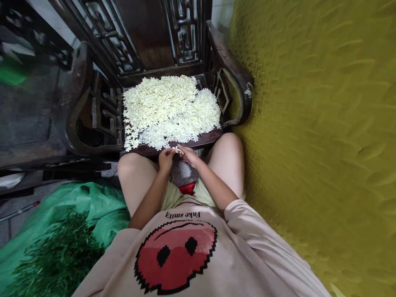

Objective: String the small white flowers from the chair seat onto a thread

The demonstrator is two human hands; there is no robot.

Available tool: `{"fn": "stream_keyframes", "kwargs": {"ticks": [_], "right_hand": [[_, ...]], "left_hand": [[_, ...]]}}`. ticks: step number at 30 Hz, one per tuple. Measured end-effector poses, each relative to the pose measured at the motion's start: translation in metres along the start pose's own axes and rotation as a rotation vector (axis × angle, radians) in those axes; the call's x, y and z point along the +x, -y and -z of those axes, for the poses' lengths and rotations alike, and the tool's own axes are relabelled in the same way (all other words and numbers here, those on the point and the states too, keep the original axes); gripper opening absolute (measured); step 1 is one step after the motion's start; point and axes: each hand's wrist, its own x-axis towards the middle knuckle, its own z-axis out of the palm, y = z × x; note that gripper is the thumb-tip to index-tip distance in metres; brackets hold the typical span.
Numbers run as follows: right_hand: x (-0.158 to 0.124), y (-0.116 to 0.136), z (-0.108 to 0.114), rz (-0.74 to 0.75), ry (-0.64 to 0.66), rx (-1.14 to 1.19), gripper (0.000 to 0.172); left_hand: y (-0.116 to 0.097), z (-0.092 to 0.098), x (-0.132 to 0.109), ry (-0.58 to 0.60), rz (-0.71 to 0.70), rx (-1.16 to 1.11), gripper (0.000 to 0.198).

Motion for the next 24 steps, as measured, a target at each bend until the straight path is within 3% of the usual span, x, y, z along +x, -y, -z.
{"fn": "stream_keyframes", "kwargs": {"ticks": [5,10,15,24], "right_hand": [[0.004,-0.004,0.002,0.112,-0.035,-0.098,0.036],[0.009,-0.006,0.005,0.124,-0.109,-0.088,0.034],[0.011,-0.007,0.007,0.102,-0.049,-0.035,0.035],[0.004,-0.002,0.005,0.060,-0.026,-0.013,0.037]], "left_hand": [[-0.004,0.000,-0.003,0.021,0.025,-0.060,0.013],[-0.012,-0.001,-0.004,0.039,0.258,-0.232,0.017],[-0.016,-0.001,-0.003,0.069,0.395,-0.377,0.019],[-0.018,0.001,-0.001,0.122,0.439,-0.408,0.021]]}}
